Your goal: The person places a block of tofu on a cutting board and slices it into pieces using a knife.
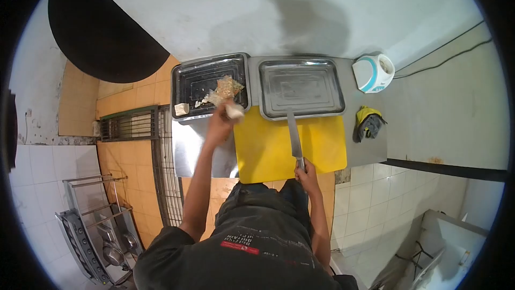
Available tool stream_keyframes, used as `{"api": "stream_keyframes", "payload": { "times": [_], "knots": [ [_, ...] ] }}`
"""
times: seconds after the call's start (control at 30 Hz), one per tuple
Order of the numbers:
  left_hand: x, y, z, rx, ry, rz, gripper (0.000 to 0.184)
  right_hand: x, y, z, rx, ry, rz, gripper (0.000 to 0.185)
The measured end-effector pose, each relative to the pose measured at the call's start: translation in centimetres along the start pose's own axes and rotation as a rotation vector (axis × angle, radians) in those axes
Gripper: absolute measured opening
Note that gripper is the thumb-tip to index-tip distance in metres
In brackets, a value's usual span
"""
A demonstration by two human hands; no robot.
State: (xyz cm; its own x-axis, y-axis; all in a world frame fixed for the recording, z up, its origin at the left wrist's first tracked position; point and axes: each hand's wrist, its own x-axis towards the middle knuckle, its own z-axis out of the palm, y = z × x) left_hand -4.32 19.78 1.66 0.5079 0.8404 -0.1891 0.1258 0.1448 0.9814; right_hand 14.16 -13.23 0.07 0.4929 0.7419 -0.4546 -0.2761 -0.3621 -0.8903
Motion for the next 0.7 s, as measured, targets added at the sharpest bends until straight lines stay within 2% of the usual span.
{"api": "stream_keyframes", "payload": {
  "times": [0.03, 0.1, 0.13, 0.2, 0.23, 0.3, 0.43, 0.6, 0.63, 0.67, 0.7],
  "knots": [
    [-1.6, -0.3, 1.9, 0.176, -0.176, 0.051, 0.057, 0.2, -0.3, -0.3, 0.039, 0.001, -0.018, 0.008],
    [-5.2, 1.5, 6.5, 0.284, -0.313, -0.036, 0.058, 0.6, -0.7, -1.3, 0.075, 0.001, -0.034, 0.008],
    [-6.2, 0.7, 8.5, 0.282, -0.309, -0.033, 0.058, 1.1, -0.9, -2.0, 0.046, -0.02, -0.042, 0.01],
    [-7.7, -0.8, 11.7, 0.558, -0.385, 0.271, 0.061, 2.0, -1.1, -3.6, 0.016, -0.047, -0.053, 0.012],
    [-8.4, -0.8, 12.9, 0.561, -0.382, 0.273, 0.061, 2.4, -1.2, -4.2, -0.023, -0.062, -0.061, 0.013],
    [-8.8, -1.0, 15.1, 0.776, -0.408, 0.331, 0.063, 3.2, -1.9, -5.8, -0.056, -0.074, -0.081, 0.015],
    [-9.1, -1.8, 17.2, 0.888, -0.402, 0.426, 0.063, 3.2, -3.8, -8.3, -0.262, -0.031, -0.092, 0.023],
    [-9.9, -0.6, 17.3, 0.995, -0.355, 0.36, 0.064, 3.4, -3.7, -11.8, -0.374, -0.053, -0.026, 0.032],
    [-9.8, 0.1, 17.1, 1.0, -0.349, 0.361, 0.064, 3.7, -3.4, -12.3, -0.514, -0.046, -0.073, 0.034],
    [-9.7, 0.8, 16.9, 0.951, -0.225, 0.399, 0.065, 4.0, -3.1, -13.0, -0.655, -0.041, -0.124, 0.035],
    [-9.8, 1.3, 16.1, 0.904, -0.102, 0.43, 0.065, 3.9, -3.3, -13.3, -0.654, -0.054, -0.13, 0.035]
  ]
}}
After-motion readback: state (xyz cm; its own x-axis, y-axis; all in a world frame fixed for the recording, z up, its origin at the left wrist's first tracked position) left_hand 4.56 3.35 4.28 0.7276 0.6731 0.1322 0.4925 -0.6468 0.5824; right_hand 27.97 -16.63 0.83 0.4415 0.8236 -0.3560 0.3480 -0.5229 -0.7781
